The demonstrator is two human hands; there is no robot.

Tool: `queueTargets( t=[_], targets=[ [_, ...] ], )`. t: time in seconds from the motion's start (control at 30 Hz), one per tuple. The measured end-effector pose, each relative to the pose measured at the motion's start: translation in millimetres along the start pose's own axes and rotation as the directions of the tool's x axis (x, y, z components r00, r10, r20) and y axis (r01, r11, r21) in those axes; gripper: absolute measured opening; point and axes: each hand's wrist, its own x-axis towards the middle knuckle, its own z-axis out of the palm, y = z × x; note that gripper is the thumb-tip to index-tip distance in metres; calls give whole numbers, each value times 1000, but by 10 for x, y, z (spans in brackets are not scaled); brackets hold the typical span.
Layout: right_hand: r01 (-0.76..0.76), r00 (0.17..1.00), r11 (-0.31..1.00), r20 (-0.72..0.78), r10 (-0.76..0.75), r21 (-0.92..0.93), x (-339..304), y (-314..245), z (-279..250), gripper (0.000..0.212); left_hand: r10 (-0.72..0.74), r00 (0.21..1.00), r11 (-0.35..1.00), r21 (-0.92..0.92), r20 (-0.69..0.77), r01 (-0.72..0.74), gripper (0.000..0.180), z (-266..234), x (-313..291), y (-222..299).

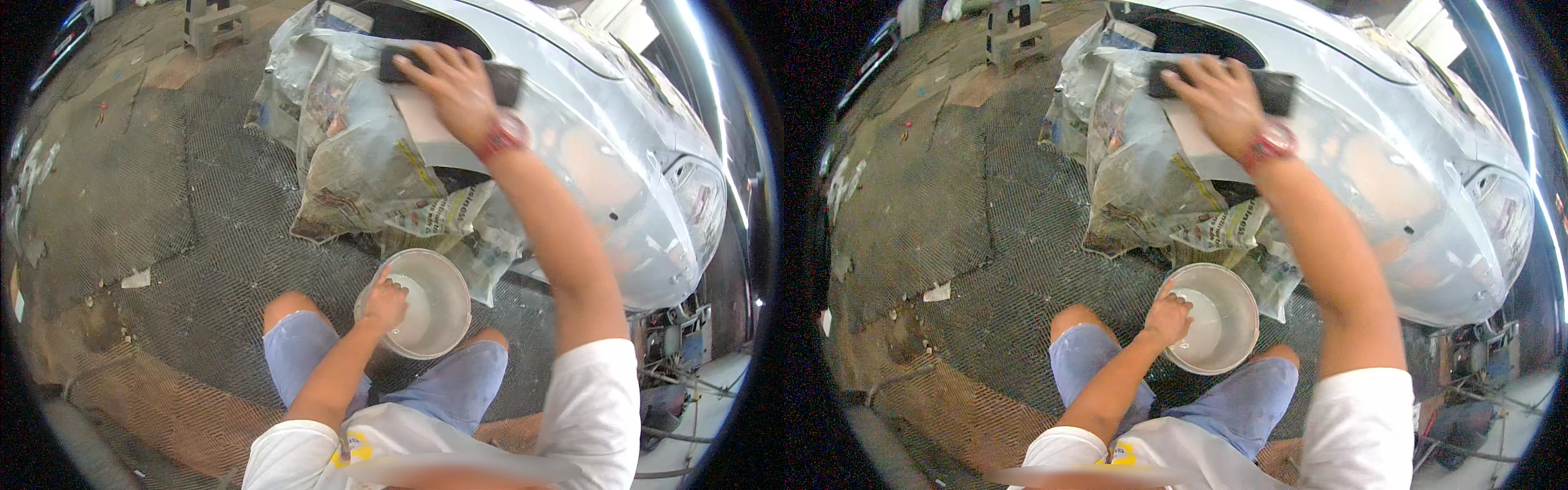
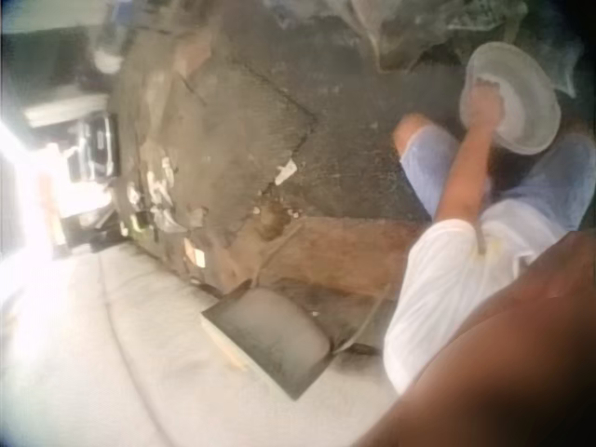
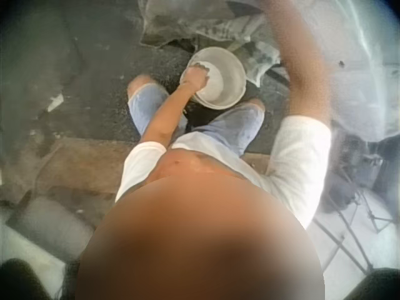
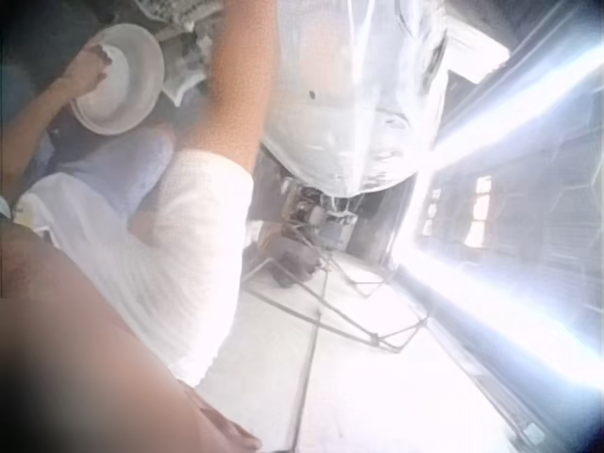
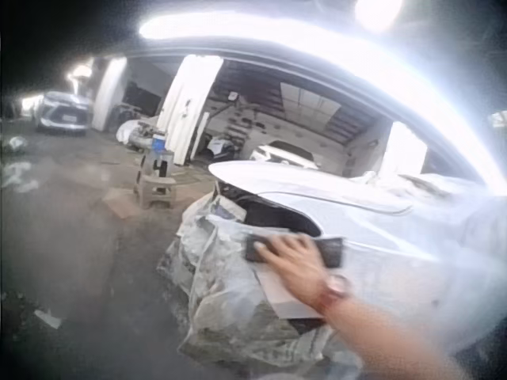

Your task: The person sands a white car bumper with a wet sanding block, repeatedly dipping the block into a bucket of water and rubbing the surface. The person occasionally wipes the sanded area with their hand to check the surface.

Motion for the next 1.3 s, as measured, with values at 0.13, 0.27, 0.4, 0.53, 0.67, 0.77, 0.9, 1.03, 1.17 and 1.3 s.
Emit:
queueTargets(
  t=[0.13, 0.27, 0.4, 0.53, 0.67, 0.77, 0.9, 1.03, 1.17, 1.3],
  targets=[
    [34, 999, 999, 16, -34, 8, 46, -37, -17, 72, 3, 1000, 1000, 20, -28, -2, 28, 19, -6, -9],
    [77, 980, 997, 182, -78, 10, -941, 332, -304, 73, -13, 998, 997, -79, -60, 8, 29, 56, 21, -21],
    [68, 998, 994, 13, -69, 91, -582, 213, -74, 70, -1, 1000, 1000, -5, 2, 1, 31, 36, 47, -10],
    [42, 994, 997, -103, -35, 67, 120, -99, 174, 58, -8, 999, 999, 46, 52, 5, 31, -5, 31, 10],
    [126, 991, 992, 40, -127, 8, -669, 272, -222, 67, -13, 1000, 999, 30, 17, 12, 32, -8, 19, 9],
    [66, 970, 995, 241, -47, -73, -1377, 584, -531, 78, -18, 1000, 1000, -19, -22, 18, 32, 12, 33, 5],
    [-10, 991, 998, 134, 18, -56, -1120, 574, -356, 76, -10, 1000, 999, 43, 25, 9, 33, 21, 48, 13],
    [10, 997, 999, -77, -13, -44, -889, 546, -135, 75, -16, 997, 996, 85, 74, 10, 34, 17, 47, 19],
    [-25, 998, 1000, 63, 24, 8, -1723, 718, -483, 80, -23, 997, 996, 84, 76, 17, 35, 24, 41, 22],
    [-26, 997, 999, 73, 29, -41, -1856, 846, -641, 76, -22, 998, 994, 109, 53, 16, 33, 47, 46, 29]
  ],
)
